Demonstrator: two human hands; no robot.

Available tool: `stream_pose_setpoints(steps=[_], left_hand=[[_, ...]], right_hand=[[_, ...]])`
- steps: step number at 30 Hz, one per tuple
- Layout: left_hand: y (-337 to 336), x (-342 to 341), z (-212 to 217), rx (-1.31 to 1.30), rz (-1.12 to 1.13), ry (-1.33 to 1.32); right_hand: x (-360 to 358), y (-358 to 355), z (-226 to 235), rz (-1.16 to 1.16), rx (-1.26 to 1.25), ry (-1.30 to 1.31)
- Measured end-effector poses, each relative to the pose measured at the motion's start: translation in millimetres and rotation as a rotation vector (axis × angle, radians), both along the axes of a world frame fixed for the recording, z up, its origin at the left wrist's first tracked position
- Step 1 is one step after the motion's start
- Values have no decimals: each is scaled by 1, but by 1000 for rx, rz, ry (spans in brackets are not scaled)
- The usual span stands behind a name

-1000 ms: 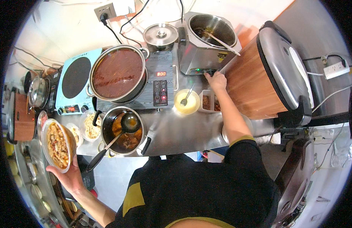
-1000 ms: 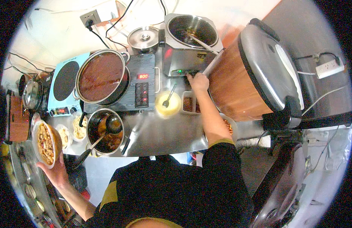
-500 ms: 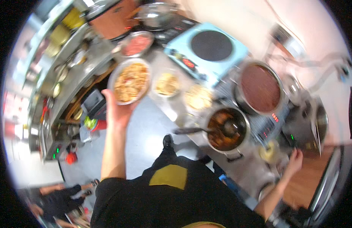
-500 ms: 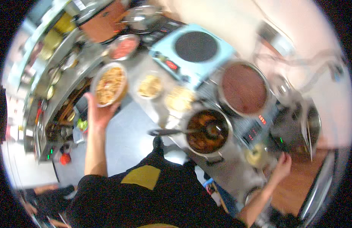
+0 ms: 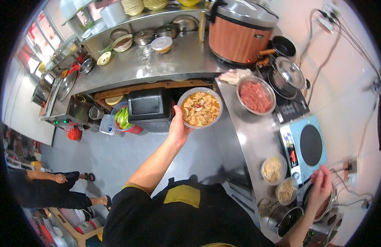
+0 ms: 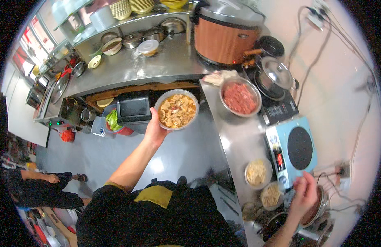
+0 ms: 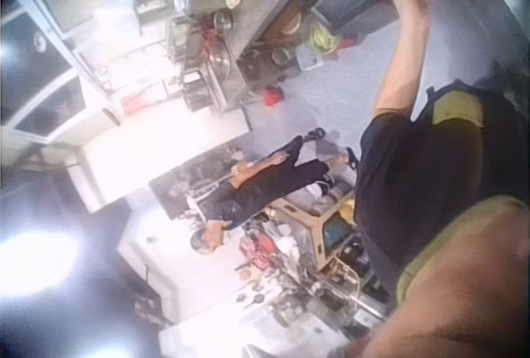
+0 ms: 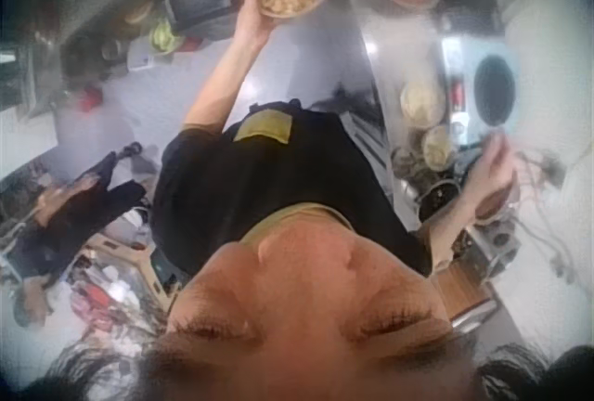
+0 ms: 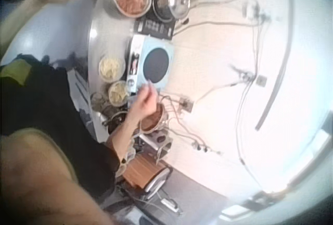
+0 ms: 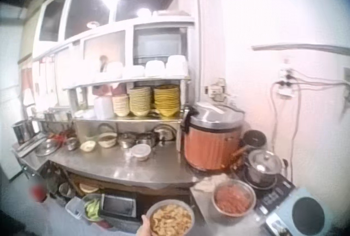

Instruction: The person assembles noodle dishes in plastic bowls by adding cooked noodles, sliced meat, and various sauces and seasonings from pots and containers on the counter. They use a ladle and tongs to transfer ingredients and then seal the bowls with lids.

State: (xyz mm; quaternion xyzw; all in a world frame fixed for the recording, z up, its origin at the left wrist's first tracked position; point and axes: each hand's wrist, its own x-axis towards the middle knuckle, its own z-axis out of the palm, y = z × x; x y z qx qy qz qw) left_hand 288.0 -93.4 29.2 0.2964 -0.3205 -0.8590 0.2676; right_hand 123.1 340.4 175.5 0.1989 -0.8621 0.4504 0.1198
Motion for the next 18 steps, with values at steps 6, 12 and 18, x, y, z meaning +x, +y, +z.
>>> stream_pose_setpoints(steps=[6,12,18], left_hand=[[-138,4,-27,-38,262,-73],[-282,17,-69,-256,425,-193],[-390,31,-93,-223,569,-268]], right_hand=[[-7,-278,-6,714,36,-168],[-68,-558,-81,1118,-23,-768],[-123,-825,-175,831,148,-732]])
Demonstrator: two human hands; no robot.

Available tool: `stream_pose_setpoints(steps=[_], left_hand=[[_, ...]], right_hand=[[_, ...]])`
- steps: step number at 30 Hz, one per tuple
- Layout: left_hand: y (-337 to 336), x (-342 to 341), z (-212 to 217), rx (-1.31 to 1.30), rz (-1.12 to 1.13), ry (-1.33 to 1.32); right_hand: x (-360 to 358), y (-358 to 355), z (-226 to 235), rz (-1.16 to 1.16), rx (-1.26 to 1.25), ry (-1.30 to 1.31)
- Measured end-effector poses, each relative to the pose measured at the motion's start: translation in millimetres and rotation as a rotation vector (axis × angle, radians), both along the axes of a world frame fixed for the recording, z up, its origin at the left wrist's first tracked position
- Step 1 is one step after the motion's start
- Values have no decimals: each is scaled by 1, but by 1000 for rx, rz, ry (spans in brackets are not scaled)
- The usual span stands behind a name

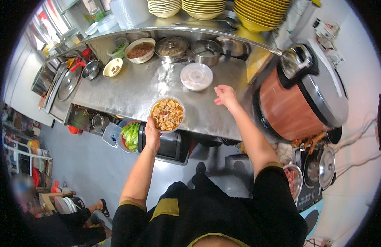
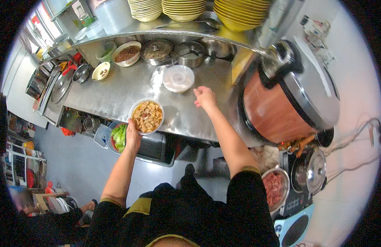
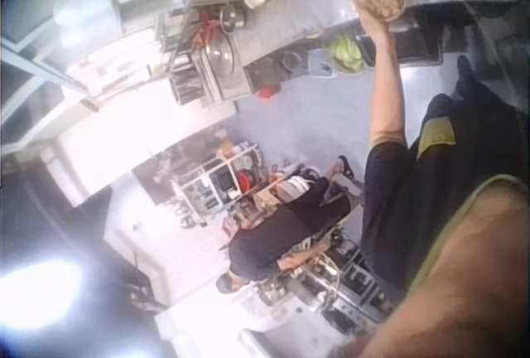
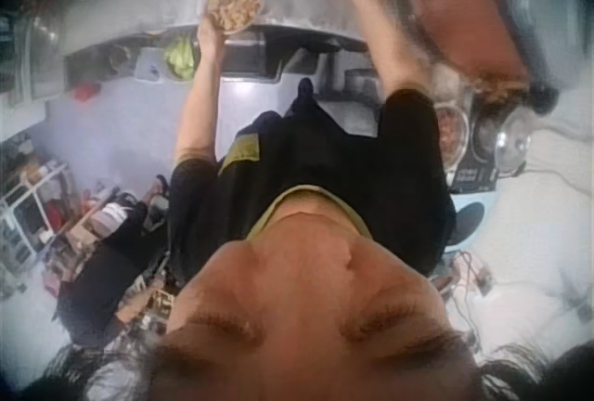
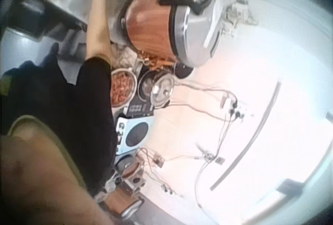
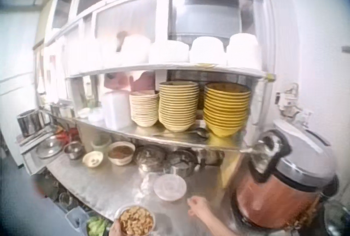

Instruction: The person assembles noodle dishes in plastic bowls by adding cooked noodles, sliced meat, and various sauces and seasonings from pots and containers on the counter. They use a ladle and tongs to transfer ingredients and then seal the bowls with lids.

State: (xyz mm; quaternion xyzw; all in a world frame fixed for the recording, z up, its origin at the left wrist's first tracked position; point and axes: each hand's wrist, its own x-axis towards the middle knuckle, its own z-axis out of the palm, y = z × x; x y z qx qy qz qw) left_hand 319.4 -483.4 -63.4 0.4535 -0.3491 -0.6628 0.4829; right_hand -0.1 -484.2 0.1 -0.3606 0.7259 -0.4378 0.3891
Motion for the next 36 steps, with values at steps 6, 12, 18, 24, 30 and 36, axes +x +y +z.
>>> stream_pose_setpoints(steps=[6,12,18,24,30,36], left_hand=[[-91,20,-28,7,2,-304],[-142,26,-29,7,-50,-269],[-176,24,-20,-65,-195,-278],[-189,28,6,-9,-293,-135],[-194,37,-1,33,-304,-166],[-190,34,9,48,-311,-214]], right_hand=[[-7,-85,-10,-86,275,325],[-7,-96,2,-57,343,446],[-13,-92,-11,-257,299,316],[-6,-67,-19,-169,28,-272],[109,-83,-18,-98,45,-305],[150,-107,-32,-90,174,-120]])
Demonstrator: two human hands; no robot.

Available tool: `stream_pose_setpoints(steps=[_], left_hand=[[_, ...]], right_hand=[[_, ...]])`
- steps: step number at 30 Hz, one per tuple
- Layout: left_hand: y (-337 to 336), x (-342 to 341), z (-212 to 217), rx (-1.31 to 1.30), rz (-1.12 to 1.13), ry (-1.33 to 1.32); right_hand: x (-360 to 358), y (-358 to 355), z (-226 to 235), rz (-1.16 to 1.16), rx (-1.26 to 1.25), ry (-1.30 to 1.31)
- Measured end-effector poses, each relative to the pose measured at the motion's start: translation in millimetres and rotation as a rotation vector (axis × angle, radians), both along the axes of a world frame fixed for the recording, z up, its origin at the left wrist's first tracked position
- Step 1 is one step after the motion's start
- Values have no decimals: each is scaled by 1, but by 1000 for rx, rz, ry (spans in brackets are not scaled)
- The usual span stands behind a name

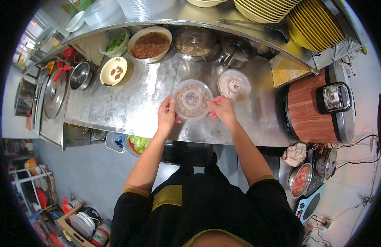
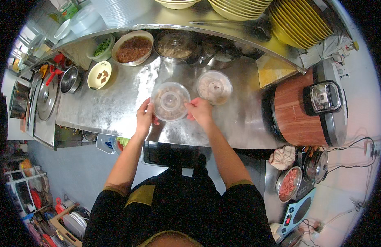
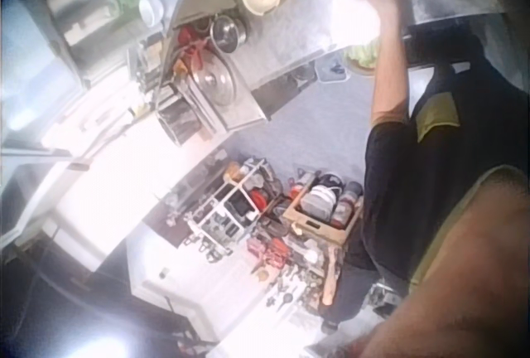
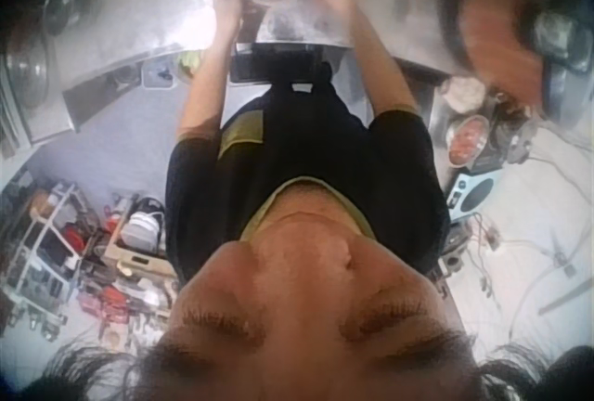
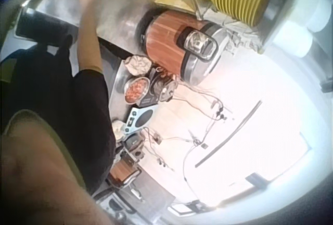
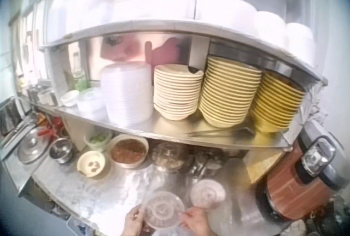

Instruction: The person assembles noodle dishes in plastic bowls by adding cooked noodles, sliced meat, and various sauces and seasonings from pots and containers on the counter. They use a ladle and tongs to transfer ingredients and then seal the bowls with lids.

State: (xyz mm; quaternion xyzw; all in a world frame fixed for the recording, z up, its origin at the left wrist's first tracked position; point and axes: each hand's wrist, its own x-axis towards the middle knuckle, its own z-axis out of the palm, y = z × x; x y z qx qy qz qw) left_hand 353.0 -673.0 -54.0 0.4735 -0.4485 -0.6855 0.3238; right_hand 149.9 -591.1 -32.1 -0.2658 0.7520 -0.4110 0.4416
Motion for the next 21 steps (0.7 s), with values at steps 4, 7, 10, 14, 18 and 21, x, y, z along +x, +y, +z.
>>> stream_pose_setpoints(steps=[4,7,10,14,18,21], left_hand=[[2,-1,-2,-126,-13,-89],[-1,-3,2,-179,-62,-158],[-8,-7,4,-205,-136,-278],[-44,-21,16,-876,-98,-735],[-42,-30,36,-1165,-17,-813],[-8,-36,25,-1228,-198,-1041]], right_hand=[[4,-1,-5,-2,-21,-29],[5,3,-11,-55,-131,-210],[16,7,-22,-114,-195,-300],[37,0,-10,-48,-102,-100],[47,0,18,160,-261,1013],[31,-32,11,326,-422,1195]])
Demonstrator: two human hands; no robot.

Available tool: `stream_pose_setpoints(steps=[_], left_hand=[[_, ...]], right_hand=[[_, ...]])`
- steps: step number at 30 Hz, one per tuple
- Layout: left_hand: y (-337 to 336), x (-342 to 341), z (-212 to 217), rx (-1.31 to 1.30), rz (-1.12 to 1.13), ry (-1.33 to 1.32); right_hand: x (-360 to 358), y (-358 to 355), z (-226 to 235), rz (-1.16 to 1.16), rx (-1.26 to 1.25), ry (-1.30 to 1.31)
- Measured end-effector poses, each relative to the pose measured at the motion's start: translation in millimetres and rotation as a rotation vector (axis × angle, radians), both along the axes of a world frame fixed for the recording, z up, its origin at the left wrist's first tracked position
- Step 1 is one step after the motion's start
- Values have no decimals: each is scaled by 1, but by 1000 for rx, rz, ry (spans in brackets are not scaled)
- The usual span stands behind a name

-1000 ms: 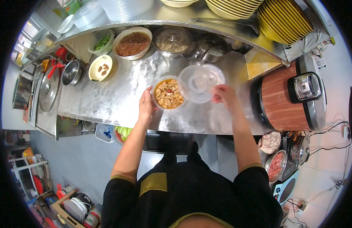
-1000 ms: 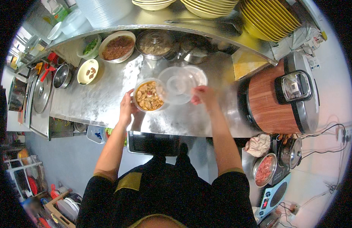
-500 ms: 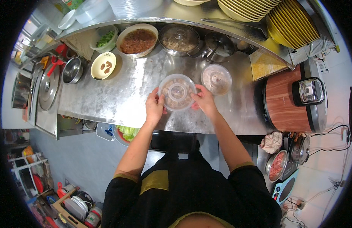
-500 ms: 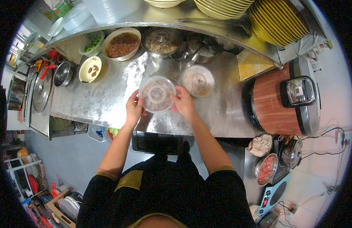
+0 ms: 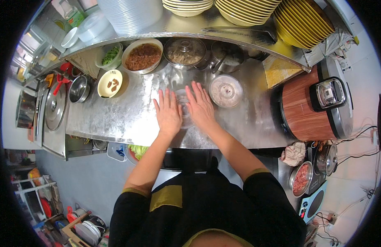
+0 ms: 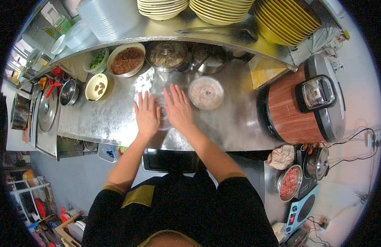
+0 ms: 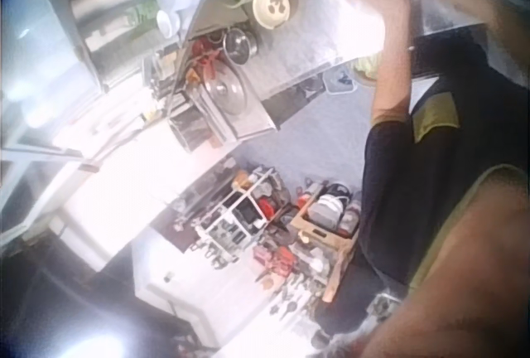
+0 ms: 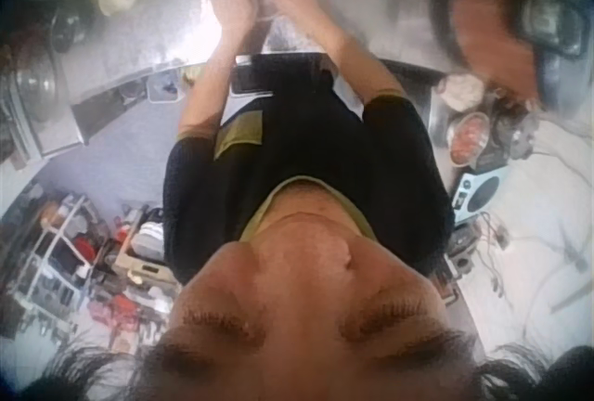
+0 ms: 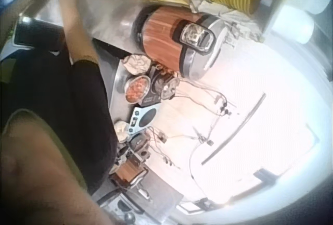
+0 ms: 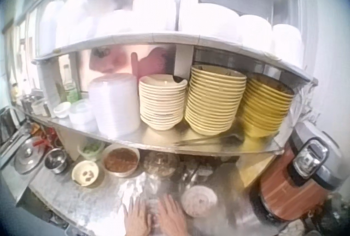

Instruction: The person assembles noodle dishes in plastic bowls by adding cooked noodles, sliced meat, and various sauces and seasonings from pots and containers on the counter. They use a ladle and tongs to transfer ingredients and then seal the bowls with lids.

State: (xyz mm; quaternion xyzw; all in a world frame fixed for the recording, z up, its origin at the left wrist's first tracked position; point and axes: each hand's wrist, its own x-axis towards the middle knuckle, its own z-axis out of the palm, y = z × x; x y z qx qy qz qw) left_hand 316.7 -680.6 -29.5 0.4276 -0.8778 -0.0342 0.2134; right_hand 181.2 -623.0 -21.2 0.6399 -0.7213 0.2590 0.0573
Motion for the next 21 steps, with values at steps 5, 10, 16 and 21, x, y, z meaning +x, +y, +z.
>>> stream_pose_setpoints(steps=[5,10,16,21], left_hand=[[3,2,-20,95,-69,17],[8,0,-18,101,-59,-16],[-2,10,-17,192,-89,282],[34,33,-52,295,161,508]], right_hand=[[-2,-10,-24,97,62,-37],[0,-6,-21,64,154,-208],[5,-7,-17,-12,238,-181],[12,-4,-7,-4,131,88]])
